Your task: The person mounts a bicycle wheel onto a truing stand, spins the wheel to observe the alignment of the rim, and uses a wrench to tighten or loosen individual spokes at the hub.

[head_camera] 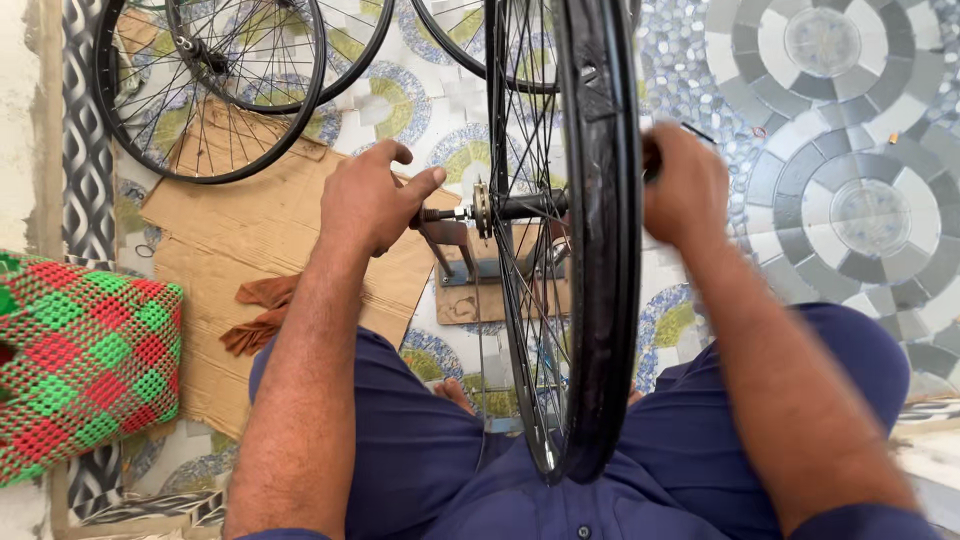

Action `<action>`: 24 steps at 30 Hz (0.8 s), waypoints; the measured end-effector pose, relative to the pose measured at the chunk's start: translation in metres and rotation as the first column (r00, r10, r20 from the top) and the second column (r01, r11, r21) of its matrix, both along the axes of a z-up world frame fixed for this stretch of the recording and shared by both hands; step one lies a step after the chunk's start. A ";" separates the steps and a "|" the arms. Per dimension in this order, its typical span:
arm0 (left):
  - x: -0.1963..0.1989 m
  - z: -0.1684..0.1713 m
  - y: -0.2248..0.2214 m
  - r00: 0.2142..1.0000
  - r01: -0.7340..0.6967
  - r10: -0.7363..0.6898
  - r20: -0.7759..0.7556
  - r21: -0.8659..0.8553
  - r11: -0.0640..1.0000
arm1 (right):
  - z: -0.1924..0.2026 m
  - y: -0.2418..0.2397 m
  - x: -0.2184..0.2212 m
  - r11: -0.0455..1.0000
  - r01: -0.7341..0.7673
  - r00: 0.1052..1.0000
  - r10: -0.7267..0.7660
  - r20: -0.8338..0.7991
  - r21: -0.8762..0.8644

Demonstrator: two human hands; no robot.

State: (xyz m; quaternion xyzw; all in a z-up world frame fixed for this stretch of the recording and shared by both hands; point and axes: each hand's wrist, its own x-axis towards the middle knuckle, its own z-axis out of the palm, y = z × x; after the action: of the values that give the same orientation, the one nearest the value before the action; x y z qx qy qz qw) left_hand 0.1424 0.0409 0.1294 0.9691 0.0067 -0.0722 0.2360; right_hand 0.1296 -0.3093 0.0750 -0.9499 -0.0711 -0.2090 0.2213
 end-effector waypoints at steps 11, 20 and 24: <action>0.003 -0.004 0.002 1.000 -0.025 0.024 -0.017 -0.017 1.000 | -0.001 0.018 -0.028 0.951 -0.136 0.945 0.041 0.325 0.277; 0.002 0.000 0.002 0.998 -0.031 0.029 -0.054 -0.039 0.999 | 0.003 -0.006 0.018 0.974 -0.096 0.962 0.143 -0.233 0.205; 0.000 -0.002 0.003 0.997 -0.062 0.059 -0.048 -0.059 0.996 | -0.002 0.023 -0.029 0.840 -0.174 0.978 0.087 0.187 0.515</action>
State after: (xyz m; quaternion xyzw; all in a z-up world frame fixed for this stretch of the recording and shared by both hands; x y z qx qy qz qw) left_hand 0.1425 0.0441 0.1273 0.9589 0.0393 -0.0874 0.2672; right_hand 0.1010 -0.2860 0.0731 -0.8260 -0.0927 -0.2786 0.4812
